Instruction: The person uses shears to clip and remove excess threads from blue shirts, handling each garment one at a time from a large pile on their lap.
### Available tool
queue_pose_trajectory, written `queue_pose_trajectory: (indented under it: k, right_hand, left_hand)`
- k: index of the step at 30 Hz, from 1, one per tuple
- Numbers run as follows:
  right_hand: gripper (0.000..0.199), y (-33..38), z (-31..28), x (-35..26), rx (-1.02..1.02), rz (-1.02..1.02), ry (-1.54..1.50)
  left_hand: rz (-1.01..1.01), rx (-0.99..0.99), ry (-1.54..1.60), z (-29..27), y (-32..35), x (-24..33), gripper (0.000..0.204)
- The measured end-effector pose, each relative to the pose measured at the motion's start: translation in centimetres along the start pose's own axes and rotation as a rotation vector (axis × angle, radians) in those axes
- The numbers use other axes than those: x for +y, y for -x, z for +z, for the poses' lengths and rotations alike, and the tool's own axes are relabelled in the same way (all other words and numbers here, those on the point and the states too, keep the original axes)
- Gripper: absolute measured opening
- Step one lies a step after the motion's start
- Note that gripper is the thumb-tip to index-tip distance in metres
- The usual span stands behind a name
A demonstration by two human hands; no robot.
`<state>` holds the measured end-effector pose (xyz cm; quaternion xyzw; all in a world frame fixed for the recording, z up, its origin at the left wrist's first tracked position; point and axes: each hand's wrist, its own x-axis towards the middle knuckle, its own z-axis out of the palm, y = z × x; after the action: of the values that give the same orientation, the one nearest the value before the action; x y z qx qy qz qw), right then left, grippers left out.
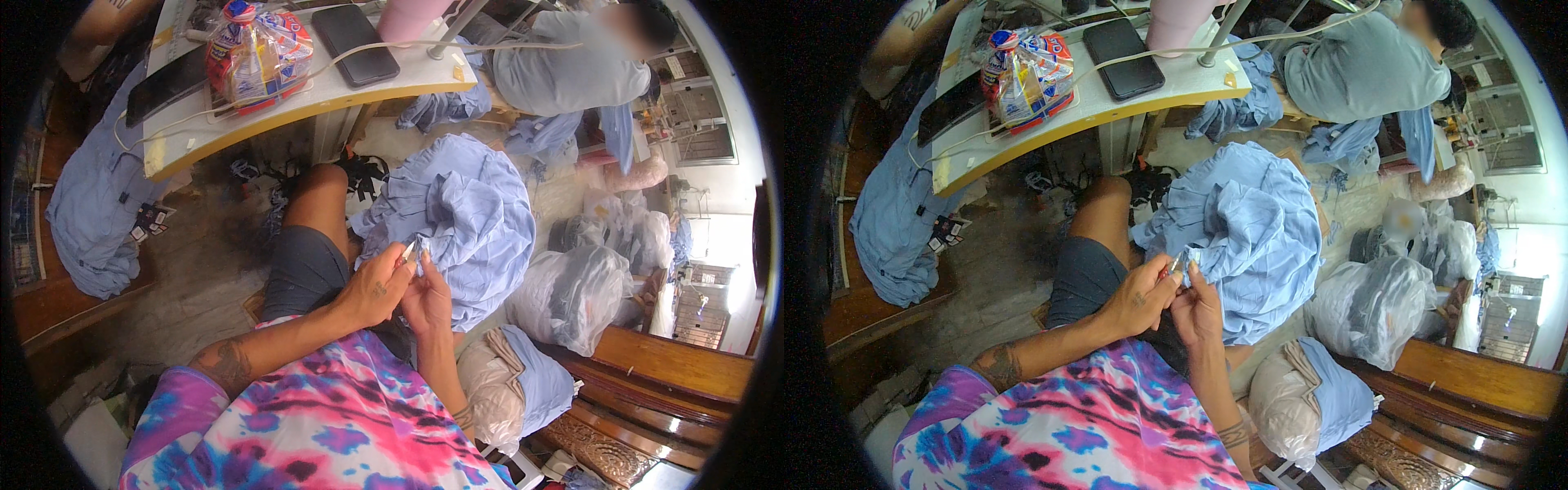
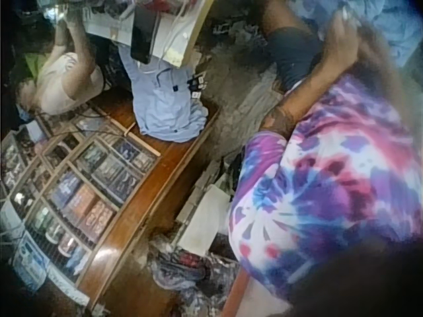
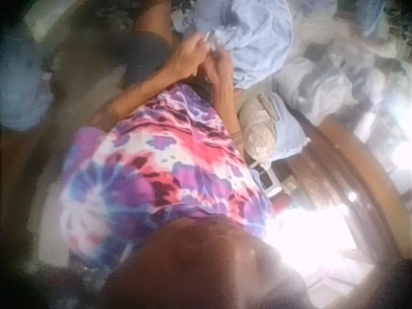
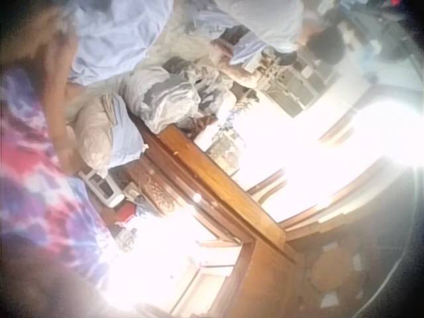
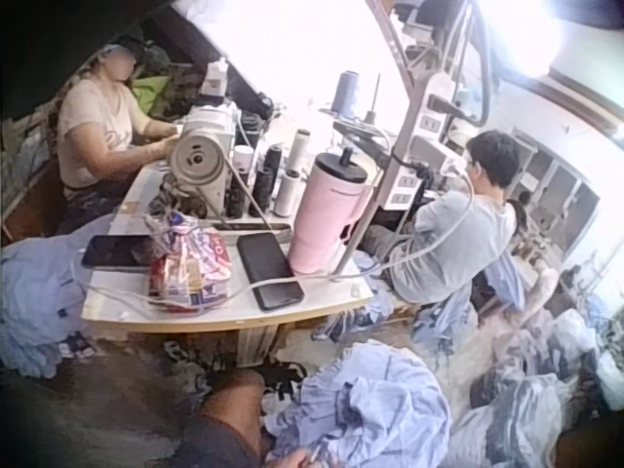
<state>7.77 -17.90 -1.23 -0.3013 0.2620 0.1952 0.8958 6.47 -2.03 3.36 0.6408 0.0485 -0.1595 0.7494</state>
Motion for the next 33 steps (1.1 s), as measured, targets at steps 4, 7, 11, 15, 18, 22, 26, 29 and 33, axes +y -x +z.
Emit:
queue_pose_trajectory:
  k: [4,7,11,15,18,22,26,29,33]
  right_hand:
    - [0.020,0.2,0.8,0.1,-0.009,-0.056,0.076]
    - [0.020,0.5,1.2,0.2,0.002,-0.123,0.173]
    - [0.022,0.6,0.9,0.5,0.010,-0.124,0.191]
    - [0.032,0.7,1.1,1.1,0.017,-0.120,0.166]
    - [0.038,0.6,-0.3,0.7,0.010,-0.147,0.249]
    - [0.037,2.6,-0.2,0.5,0.131,-0.174,0.428]
    - [0.030,3.6,-0.6,-2.6,0.136,-0.192,0.258]
    - [0.032,4.4,2.0,-7.6,0.020,-0.215,0.192]
    - [0.045,4.4,5.5,-17.2,0.044,-0.525,0.337]
  left_hand:
    - [0.098,0.073,-0.049,0.2,-0.7,-1.5,0.026]
    - [0.195,0.162,-0.130,0.6,-1.2,-2.3,0.027]
    - [0.337,0.258,-0.251,1.0,-1.8,-3.3,0.031]
    - [0.326,0.265,-0.198,1.0,-2.0,-4.3,0.033]
    - [0.144,0.151,-0.067,-0.5,-2.2,-2.0,0.033]
    - [0.070,0.206,0.027,-3.0,-4.8,-0.6,0.034]
    - [0.038,0.048,-0.019,-1.3,-4.7,1.3,0.033]
    - [0.244,0.044,0.009,0.8,-7.1,-0.3,0.037]
    - [0.317,0.023,-0.035,3.9,-12.2,5.4,0.024]
